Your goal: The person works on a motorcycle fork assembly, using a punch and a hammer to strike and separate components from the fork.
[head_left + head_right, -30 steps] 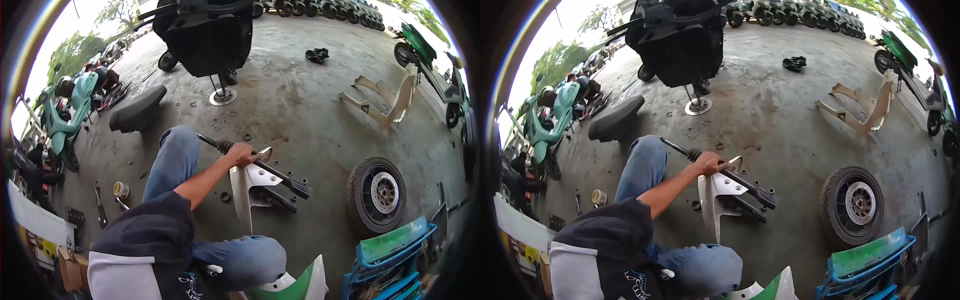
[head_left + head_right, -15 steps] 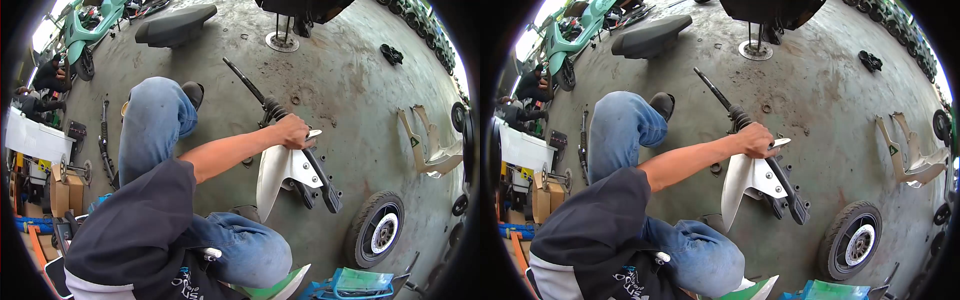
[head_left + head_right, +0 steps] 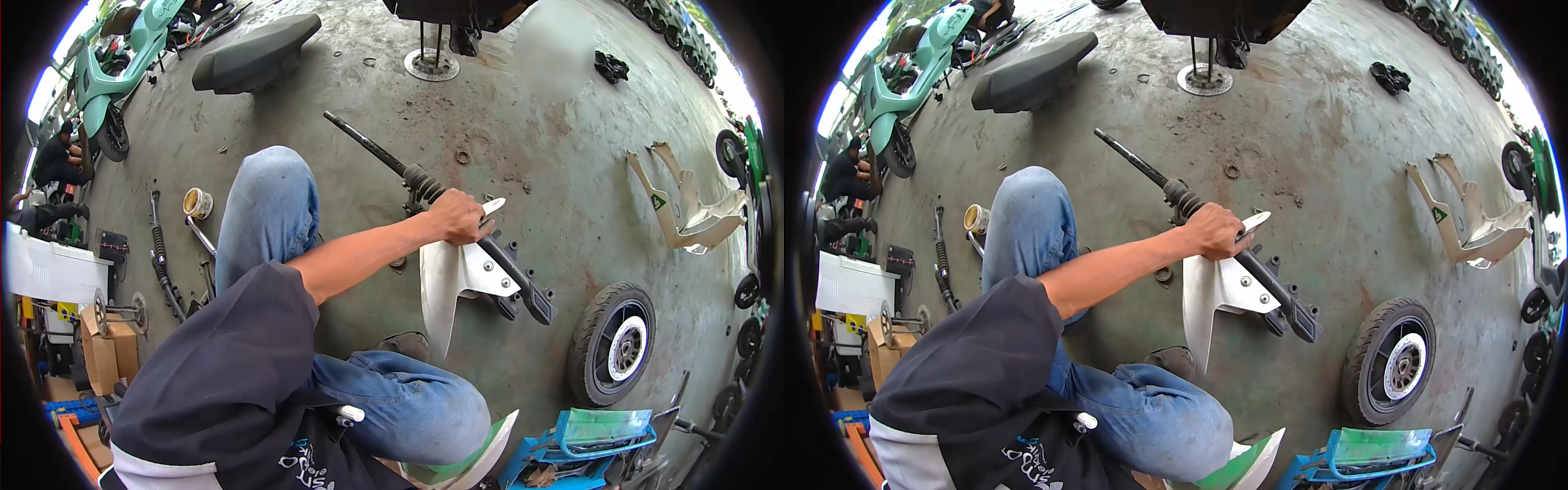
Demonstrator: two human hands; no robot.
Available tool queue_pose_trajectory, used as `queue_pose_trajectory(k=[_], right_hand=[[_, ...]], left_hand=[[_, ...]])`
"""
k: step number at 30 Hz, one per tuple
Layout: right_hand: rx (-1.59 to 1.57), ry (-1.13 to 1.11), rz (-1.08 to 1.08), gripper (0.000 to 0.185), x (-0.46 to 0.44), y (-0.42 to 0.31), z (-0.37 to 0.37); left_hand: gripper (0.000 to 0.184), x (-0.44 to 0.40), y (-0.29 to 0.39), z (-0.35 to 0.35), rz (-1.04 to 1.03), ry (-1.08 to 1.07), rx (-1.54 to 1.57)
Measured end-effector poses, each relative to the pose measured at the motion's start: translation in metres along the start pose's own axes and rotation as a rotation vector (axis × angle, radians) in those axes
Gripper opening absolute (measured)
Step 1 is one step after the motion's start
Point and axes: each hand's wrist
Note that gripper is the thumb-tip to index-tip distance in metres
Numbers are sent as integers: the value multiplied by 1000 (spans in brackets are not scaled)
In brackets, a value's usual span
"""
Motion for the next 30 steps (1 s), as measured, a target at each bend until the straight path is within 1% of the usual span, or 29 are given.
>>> queue_pose_trajectory(k=[1, 2, 3, 4, 5, 6, 7, 9, 10, 12, 13, 15, 16, 17, 18, 19, 20, 21, 22, 23, 24, 25, 26, 27, 30], right_hand=[[-160, -180, 70, 45, 7, -33, -23], [-638, -507, -58, 27, 20, -32, -91], [-697, -674, -12, 29, 29, -146, -58], [-820, -774, 15, 28, 43, -210, -65], [-863, -791, 146, 24, 49, -270, -59], [-837, -763, 289, 22, 50, -313, -65], [-808, -735, 435, 19, 51, -349, -72], [-814, -742, 454, 23, 43, -403, -104], [-817, -747, 475, 23, 41, -420, -123], [-777, -838, 389, 33, 39, -452, -159], [-776, -838, 422, 33, 46, -462, -175], [-696, -796, 529, 41, 64, -462, -202], [-743, -910, 486, 46, 64, -463, -201], [-736, -920, 517, 46, 65, -460, -209], [-749, -952, 468, 50, 66, -453, -217], [-759, -982, 417, 55, 66, -449, -219], [-744, -993, 439, 55, 69, -447, -223], [-881, -968, 429, 55, 75, -442, -225], [-1018, -938, 415, 56, 79, -440, -221], [-1006, -944, 427, 56, 78, -444, -213], [-952, -924, 548, 56, 75, -446, -202], [-896, -904, 666, 55, 73, -446, -196], [-872, -913, 711, 55, 72, -443, -205], [-863, -918, 713, 55, 72, -441, -206], [-809, -932, 623, 56, 78, -437, -211]], left_hand=[[49, 2, 1, 2, 2, 21, 6], [48, 2, -3, -1, -40, 76, 33], [46, 4, -4, 0, -41, 53, 49], [45, 7, -5, 4, -32, 98, 47], [43, 12, -4, 6, -22, 140, 48], [42, 17, -6, 3, 30, 159, 43], [38, 27, -6, 8, 77, 228, 93], [35, 39, -14, -6, 64, 420, 200], [35, 44, -10, -5, 89, 442, 197], [37, 48, -3, -7, 155, 470, 251], [38, 49, -2, -6, 184, 506, 270], [46, 61, 5, 3, 344, 522, 336], [48, 67, 11, 6, 480, 539, 422], [50, 71, 15, 4, 615, 551, 508], [50, 71, 15, -4, 644, 549, 519], [55, 67, 15, -8, 913, 598, 849], [61, 65, 14, -13, 1178, 640, 1183], [61, 62, 8, -18, 1200, 639, 1195], [67, 57, -8, -5, 1190, 513, 1396], [73, 51, -26, 3, 1163, 382, 1591], [74, 36, -45, -29, 949, 293, 1710], [67, 20, -53, -32, 929, 274, 1773], [65, 5, -59, -25, 976, 191, 1853], [63, -8, -59, -19, 1022, 103, 1930], [61, -48, -54, -58, 978, 120, 1893]])
Point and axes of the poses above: each hand's wrist, its own x-axis away from the middle knuckle, its own z-axis out of the back of the hand, y = z × x, and after that the axes turned 3 degrees about -x, right-handed
